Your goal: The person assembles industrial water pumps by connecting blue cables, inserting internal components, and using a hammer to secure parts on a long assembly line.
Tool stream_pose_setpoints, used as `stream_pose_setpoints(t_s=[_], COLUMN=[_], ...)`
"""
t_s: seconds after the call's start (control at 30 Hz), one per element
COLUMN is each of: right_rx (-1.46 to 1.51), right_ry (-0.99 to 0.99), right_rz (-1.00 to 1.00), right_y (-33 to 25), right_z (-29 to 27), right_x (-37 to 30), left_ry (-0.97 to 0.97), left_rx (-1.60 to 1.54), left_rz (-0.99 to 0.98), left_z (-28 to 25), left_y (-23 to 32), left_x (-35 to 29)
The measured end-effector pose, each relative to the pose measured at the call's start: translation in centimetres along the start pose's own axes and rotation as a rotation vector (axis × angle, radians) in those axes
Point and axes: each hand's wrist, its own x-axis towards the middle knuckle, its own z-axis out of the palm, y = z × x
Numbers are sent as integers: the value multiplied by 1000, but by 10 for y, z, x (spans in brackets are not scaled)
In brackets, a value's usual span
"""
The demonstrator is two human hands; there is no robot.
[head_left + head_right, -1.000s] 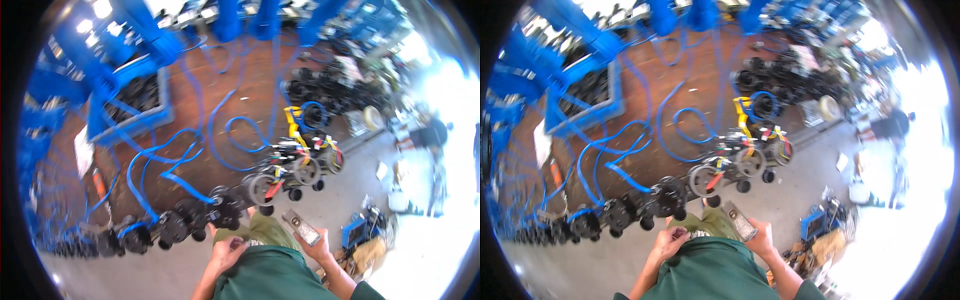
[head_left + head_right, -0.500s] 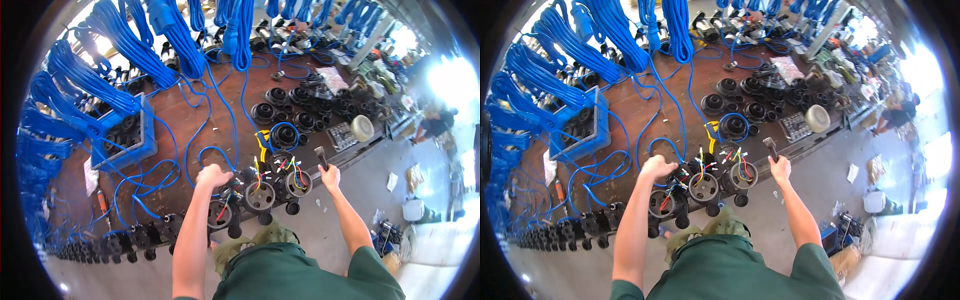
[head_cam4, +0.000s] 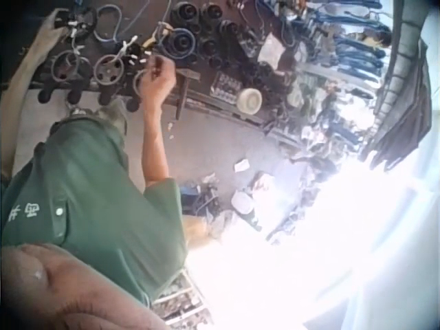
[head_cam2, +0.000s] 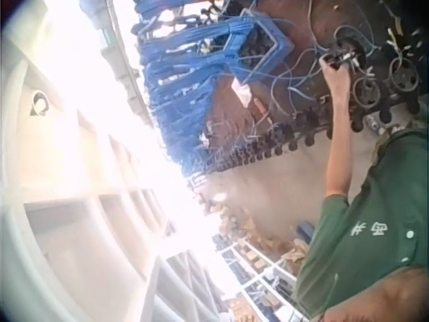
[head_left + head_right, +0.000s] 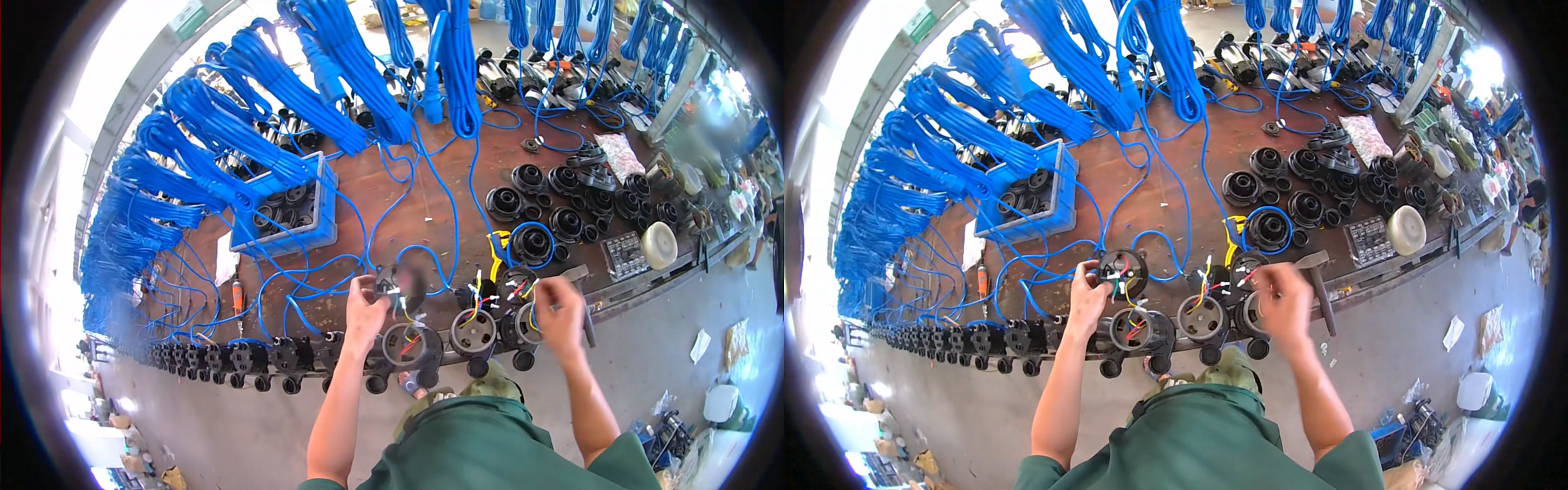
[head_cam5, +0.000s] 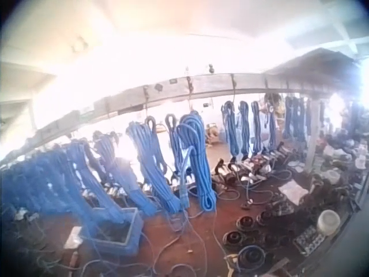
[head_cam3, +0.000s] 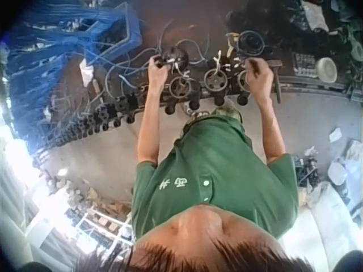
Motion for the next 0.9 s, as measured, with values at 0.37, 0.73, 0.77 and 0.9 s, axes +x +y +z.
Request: stream_pose_setpoints(t_s=[0.37,0.73,0.77,0.9], right_rx=[-107,-188,-241,-230], right_ry=[-411,-368,-353,-121], right_rz=[-53,-38,-76,-274], right_y=[-54,-22,-21,-26], right_z=[164,197,197,185], right_x=[-22,10,9,-12], left_ry=[59,-120,-158,-167], left_rx=[813,504,511,497], left_rz=[-61,628,636,623], left_z=[-16,-35,-37,-36], left_y=[36,-7,-8,-9], left_x=[-43,14,19,25])
